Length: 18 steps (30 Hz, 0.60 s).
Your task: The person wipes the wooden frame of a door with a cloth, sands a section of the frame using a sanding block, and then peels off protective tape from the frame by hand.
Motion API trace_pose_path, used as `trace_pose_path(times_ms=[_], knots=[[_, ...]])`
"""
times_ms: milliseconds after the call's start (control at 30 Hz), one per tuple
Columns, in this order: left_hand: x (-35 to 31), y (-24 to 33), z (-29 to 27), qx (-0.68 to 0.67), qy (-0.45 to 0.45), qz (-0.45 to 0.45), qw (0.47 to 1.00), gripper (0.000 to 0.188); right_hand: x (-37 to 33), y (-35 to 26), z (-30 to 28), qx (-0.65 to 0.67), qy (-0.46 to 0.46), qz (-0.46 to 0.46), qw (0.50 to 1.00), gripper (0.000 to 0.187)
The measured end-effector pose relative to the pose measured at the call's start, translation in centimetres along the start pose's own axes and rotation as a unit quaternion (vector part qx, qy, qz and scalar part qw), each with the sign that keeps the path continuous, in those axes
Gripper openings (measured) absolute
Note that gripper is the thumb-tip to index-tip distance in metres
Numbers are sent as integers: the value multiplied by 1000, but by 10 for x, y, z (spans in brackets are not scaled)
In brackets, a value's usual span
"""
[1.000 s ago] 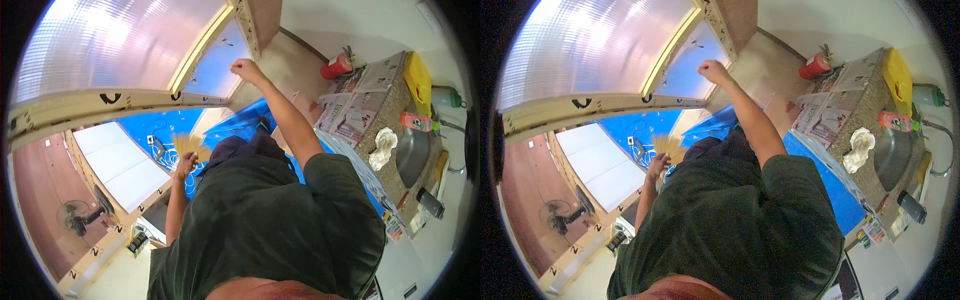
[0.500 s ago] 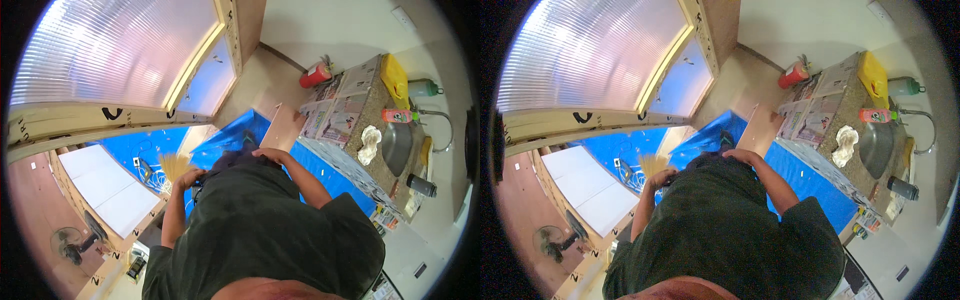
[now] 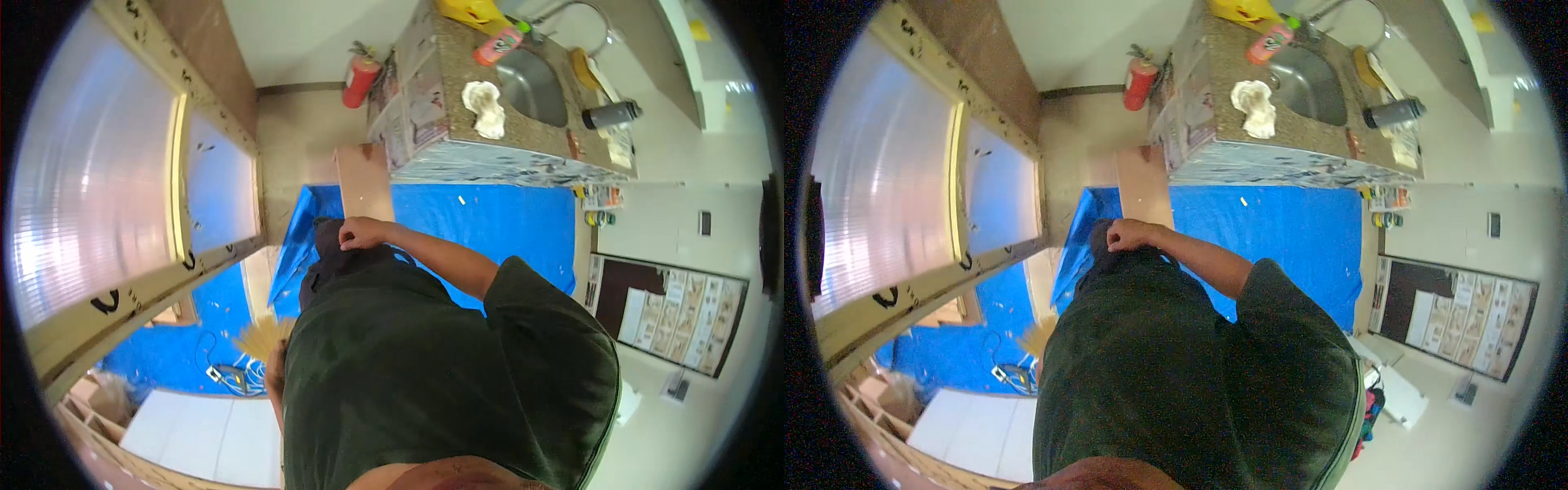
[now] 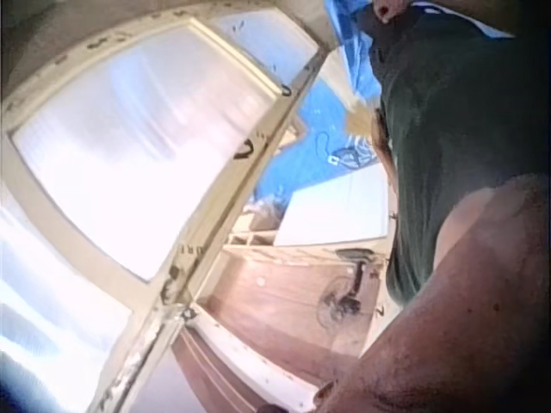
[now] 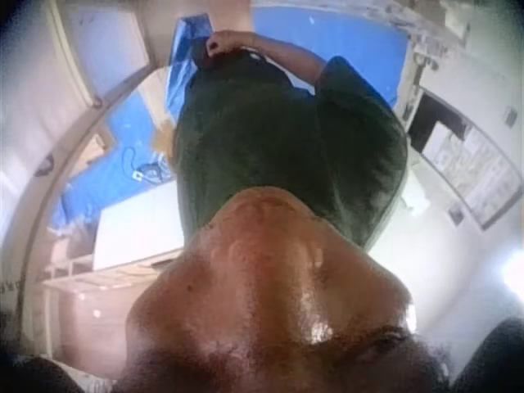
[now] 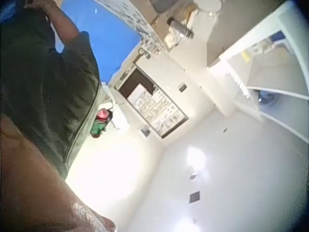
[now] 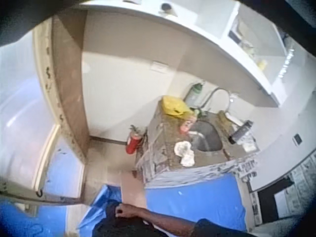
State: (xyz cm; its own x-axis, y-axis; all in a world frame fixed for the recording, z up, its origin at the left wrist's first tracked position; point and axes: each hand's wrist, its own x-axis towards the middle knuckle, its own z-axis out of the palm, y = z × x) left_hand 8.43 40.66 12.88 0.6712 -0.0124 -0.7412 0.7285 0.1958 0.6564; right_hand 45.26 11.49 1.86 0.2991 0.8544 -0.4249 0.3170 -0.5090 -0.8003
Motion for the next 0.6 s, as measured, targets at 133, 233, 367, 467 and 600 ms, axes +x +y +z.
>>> trace_pose_path(times_ms=[133,233,367,467,600], knots=[[-31,-15,-4,55,-29,-19,998,44,-40,68,-66,-194,360,-29,912,34],[-38,-28,5,62,-35,-24,997,42,-109,9,-204,-169,616,110,762,28],[-5,-4,-7,121,-88,-16,989,39,-185,89,-267,-338,680,283,585,49],[37,-1,-25,127,-119,22,985,38,-216,163,-280,-377,562,314,666,57],[86,-104,-97,122,27,17,992,40,-183,72,-265,-147,624,280,715,41]])
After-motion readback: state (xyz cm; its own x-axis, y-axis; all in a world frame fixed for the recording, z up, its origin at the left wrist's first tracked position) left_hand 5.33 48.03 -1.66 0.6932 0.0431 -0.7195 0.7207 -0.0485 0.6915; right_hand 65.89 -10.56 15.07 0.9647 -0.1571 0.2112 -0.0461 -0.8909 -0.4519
